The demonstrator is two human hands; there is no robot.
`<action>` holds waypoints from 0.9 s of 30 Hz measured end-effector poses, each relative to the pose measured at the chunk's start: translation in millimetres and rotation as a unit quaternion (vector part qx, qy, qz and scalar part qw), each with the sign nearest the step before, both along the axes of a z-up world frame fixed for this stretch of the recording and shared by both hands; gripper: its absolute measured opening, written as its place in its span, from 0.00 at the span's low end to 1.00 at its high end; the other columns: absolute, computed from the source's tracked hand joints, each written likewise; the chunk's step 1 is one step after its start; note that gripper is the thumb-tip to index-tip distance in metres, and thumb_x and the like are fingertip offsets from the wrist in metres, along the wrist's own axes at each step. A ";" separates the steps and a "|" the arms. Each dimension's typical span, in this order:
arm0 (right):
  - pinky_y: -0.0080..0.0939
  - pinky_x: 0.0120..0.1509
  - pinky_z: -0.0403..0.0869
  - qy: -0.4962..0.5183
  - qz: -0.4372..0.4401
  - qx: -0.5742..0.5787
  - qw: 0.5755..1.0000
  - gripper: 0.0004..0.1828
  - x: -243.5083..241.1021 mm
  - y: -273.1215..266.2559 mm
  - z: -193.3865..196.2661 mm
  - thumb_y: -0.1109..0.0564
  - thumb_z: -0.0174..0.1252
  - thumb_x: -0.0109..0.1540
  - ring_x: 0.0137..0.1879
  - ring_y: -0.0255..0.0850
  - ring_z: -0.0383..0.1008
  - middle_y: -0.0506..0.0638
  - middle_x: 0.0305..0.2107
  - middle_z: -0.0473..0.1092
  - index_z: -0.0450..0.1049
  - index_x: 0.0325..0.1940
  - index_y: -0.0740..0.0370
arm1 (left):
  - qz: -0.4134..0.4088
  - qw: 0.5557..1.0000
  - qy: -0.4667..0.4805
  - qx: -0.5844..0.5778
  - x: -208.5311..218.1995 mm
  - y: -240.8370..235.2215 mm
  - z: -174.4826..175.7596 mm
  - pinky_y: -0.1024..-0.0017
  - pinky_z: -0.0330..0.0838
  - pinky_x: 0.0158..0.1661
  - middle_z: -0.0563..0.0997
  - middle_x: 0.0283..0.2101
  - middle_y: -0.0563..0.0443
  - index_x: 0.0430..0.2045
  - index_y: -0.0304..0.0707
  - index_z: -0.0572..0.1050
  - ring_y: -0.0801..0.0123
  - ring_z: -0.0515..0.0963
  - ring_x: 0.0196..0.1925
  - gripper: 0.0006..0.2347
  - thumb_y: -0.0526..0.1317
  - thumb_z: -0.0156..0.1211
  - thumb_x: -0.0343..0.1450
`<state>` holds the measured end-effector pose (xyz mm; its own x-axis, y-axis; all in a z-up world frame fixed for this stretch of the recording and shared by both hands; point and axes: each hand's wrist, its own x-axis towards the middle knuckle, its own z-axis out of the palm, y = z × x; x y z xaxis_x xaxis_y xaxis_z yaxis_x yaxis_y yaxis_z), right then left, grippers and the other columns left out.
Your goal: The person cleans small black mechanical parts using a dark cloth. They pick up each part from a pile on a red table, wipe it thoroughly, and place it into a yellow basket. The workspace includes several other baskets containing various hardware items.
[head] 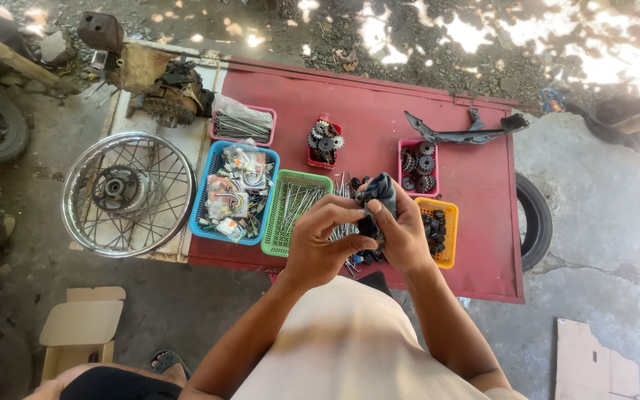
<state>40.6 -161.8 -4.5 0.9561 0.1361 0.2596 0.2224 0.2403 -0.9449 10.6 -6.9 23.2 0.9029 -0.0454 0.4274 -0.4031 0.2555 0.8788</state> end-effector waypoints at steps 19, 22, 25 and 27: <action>0.31 0.26 0.68 0.055 -0.215 -0.036 0.974 0.13 -13.1 -3.9 1.1 0.50 0.50 0.72 0.24 0.32 0.65 0.49 0.20 0.68 0.72 0.43 0.61 | -0.110 0.936 0.238 -0.236 3.4 -12.6 -31.1 0.62 0.80 0.54 0.75 0.57 0.24 0.63 0.24 0.66 0.47 0.78 0.58 0.18 0.29 0.50 0.76; 0.32 0.26 0.70 0.082 -0.208 -0.063 0.973 0.13 -12.9 3.3 0.5 0.49 0.51 0.72 0.24 0.33 0.66 0.50 0.21 0.69 0.73 0.47 0.60 | -0.130 0.913 0.284 -0.262 8.0 -13.6 -41.4 0.61 0.80 0.54 0.73 0.58 0.24 0.63 0.22 0.64 0.48 0.78 0.57 0.19 0.29 0.51 0.75; 0.35 0.32 0.72 0.018 -0.209 -0.110 0.971 0.14 -15.9 12.6 -5.8 0.48 0.54 0.70 0.29 0.33 0.69 0.50 0.26 0.72 0.74 0.49 0.61 | -0.094 0.902 0.314 -0.282 3.0 -16.1 -60.2 0.60 0.82 0.52 0.77 0.52 0.29 0.59 0.23 0.70 0.50 0.81 0.52 0.18 0.29 0.57 0.73; 0.33 0.33 0.72 -0.023 -0.194 -0.105 0.975 0.16 -17.9 21.4 2.1 0.47 0.48 0.72 0.30 0.32 0.69 0.51 0.28 0.73 0.72 0.50 0.62 | -0.081 0.897 0.317 -0.298 1.6 -14.5 -67.0 0.62 0.82 0.51 0.79 0.51 0.31 0.58 0.26 0.71 0.53 0.82 0.50 0.16 0.29 0.57 0.74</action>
